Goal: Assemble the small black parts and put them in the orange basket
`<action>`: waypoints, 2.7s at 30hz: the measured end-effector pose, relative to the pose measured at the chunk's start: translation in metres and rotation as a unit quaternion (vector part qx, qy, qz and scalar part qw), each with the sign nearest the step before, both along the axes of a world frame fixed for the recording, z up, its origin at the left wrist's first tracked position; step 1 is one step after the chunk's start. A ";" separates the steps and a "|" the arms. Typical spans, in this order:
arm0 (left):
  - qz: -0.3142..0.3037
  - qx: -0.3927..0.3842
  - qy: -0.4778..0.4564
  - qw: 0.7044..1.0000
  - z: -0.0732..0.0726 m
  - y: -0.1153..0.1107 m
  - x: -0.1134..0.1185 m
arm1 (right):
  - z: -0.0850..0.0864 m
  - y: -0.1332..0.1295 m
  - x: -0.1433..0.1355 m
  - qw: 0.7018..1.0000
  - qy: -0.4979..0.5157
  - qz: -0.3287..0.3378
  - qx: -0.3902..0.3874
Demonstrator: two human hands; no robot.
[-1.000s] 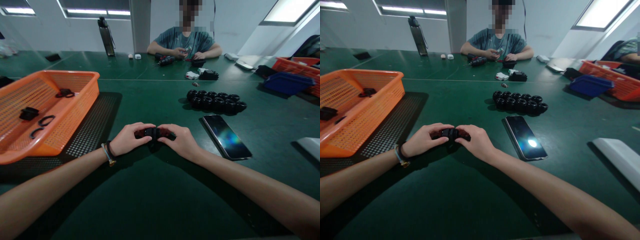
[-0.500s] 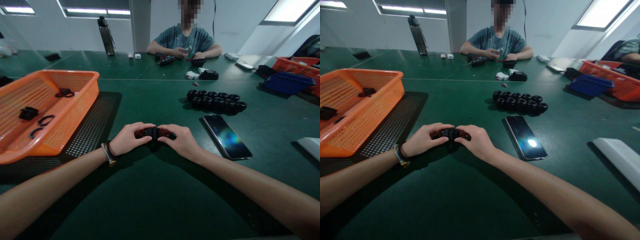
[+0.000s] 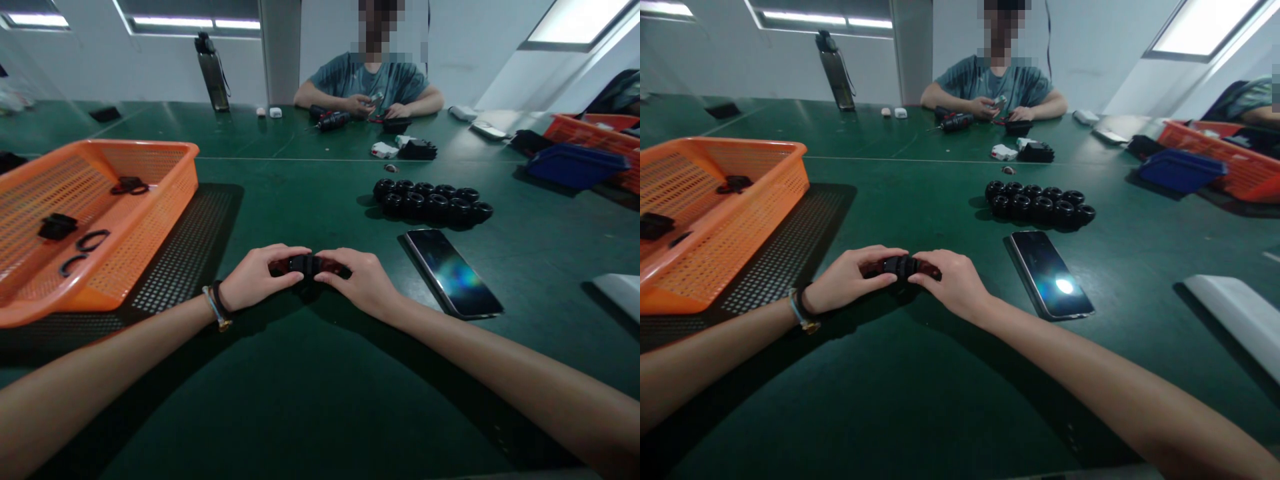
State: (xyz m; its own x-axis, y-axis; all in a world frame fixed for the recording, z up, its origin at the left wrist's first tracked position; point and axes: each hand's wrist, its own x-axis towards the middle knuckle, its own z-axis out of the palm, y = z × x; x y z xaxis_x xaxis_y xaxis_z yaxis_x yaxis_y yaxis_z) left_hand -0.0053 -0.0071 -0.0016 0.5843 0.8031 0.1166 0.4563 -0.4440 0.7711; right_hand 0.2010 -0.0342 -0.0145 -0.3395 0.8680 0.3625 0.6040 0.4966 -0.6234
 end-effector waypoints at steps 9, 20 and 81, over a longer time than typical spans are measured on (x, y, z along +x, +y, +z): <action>-0.001 0.010 -0.003 1.000 -0.002 0.000 -0.001 | 0.000 0.001 0.000 1.000 -0.008 0.002 0.005; -0.002 -0.005 -0.009 1.000 0.000 0.000 0.001 | -0.002 0.001 0.000 1.000 -0.008 0.004 0.005; -0.003 0.007 -0.019 1.000 -0.003 0.001 -0.001 | 0.000 0.001 -0.001 1.000 -0.017 0.005 0.005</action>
